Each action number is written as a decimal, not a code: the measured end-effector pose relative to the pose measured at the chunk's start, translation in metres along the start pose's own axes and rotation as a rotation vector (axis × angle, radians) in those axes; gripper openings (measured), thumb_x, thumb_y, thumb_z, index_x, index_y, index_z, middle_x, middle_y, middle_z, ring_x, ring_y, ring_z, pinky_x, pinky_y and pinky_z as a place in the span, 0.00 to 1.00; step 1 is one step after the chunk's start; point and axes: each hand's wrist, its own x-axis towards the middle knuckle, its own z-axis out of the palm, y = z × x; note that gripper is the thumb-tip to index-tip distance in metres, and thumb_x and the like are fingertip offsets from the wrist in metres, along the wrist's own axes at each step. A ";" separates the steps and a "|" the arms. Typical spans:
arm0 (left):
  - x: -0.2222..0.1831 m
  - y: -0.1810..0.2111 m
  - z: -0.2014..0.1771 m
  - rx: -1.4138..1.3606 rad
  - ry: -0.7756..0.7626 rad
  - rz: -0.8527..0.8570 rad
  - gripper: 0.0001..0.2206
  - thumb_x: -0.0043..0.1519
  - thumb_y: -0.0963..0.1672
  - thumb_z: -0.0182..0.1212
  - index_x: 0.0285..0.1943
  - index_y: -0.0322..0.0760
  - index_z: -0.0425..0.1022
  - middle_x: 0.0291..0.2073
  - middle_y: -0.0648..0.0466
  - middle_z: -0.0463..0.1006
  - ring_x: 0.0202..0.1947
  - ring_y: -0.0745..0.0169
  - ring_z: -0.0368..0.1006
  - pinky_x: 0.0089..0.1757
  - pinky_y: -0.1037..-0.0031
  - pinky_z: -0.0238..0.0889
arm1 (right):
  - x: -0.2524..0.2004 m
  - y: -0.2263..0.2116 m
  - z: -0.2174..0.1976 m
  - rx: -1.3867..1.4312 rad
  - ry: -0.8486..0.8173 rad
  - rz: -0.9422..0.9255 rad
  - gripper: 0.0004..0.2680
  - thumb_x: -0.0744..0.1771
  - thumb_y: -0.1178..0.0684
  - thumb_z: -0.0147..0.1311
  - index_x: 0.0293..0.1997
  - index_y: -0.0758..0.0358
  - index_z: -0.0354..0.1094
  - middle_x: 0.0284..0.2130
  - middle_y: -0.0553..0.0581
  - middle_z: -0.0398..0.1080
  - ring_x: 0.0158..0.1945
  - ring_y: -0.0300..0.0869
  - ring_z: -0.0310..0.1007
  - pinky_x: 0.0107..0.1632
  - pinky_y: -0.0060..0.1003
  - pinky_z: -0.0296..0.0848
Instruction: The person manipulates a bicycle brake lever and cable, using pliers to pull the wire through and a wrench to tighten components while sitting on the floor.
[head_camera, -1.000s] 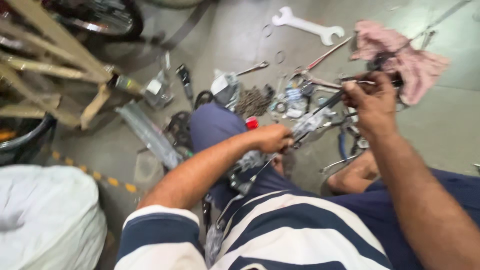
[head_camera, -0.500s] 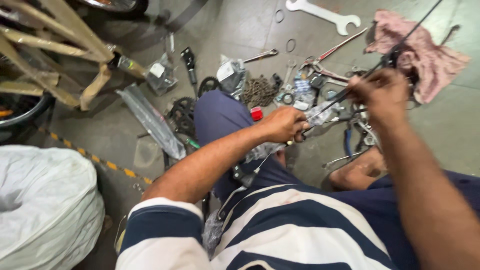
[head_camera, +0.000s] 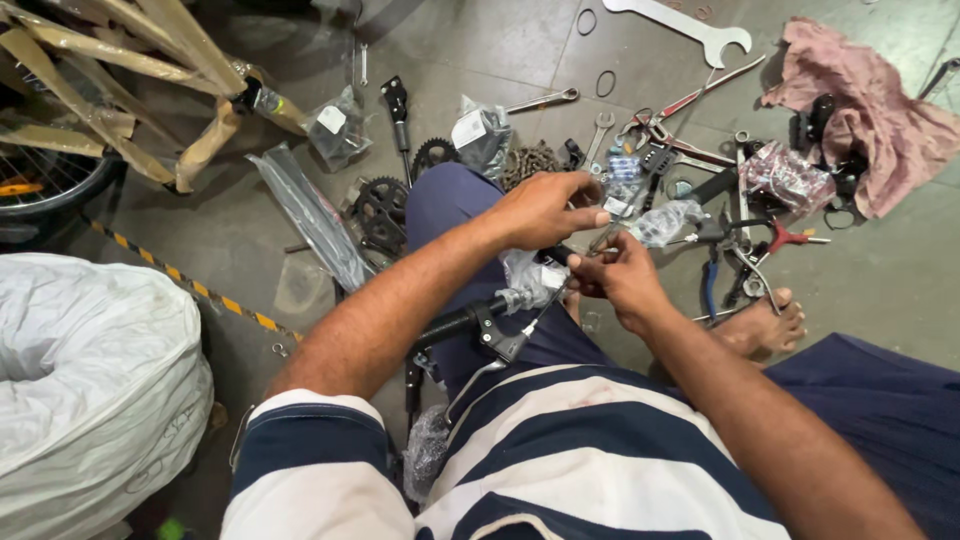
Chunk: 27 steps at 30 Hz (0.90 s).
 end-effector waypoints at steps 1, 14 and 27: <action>0.000 0.002 -0.003 -0.029 0.001 -0.009 0.23 0.59 0.53 0.64 0.55 0.34 0.76 0.46 0.44 0.83 0.48 0.50 0.81 0.48 0.65 0.72 | -0.002 0.001 0.000 0.000 -0.003 0.001 0.14 0.64 0.62 0.64 0.46 0.65 0.57 0.30 0.58 0.71 0.29 0.44 0.77 0.31 0.37 0.77; 0.075 0.008 0.048 0.046 0.191 0.129 0.25 0.61 0.52 0.64 0.60 0.29 0.72 0.44 0.37 0.80 0.47 0.39 0.76 0.47 0.56 0.67 | -0.012 0.014 -0.009 -0.014 -0.076 -0.003 0.14 0.62 0.60 0.65 0.46 0.65 0.62 0.31 0.57 0.73 0.31 0.44 0.79 0.35 0.38 0.80; 0.029 0.074 0.041 0.346 0.298 0.323 0.14 0.63 0.44 0.49 0.53 0.46 0.79 0.39 0.40 0.80 0.42 0.35 0.76 0.40 0.51 0.67 | -0.047 -0.136 -0.095 0.313 0.359 -0.580 0.05 0.70 0.54 0.56 0.48 0.59 0.68 0.34 0.53 0.75 0.29 0.37 0.72 0.34 0.31 0.73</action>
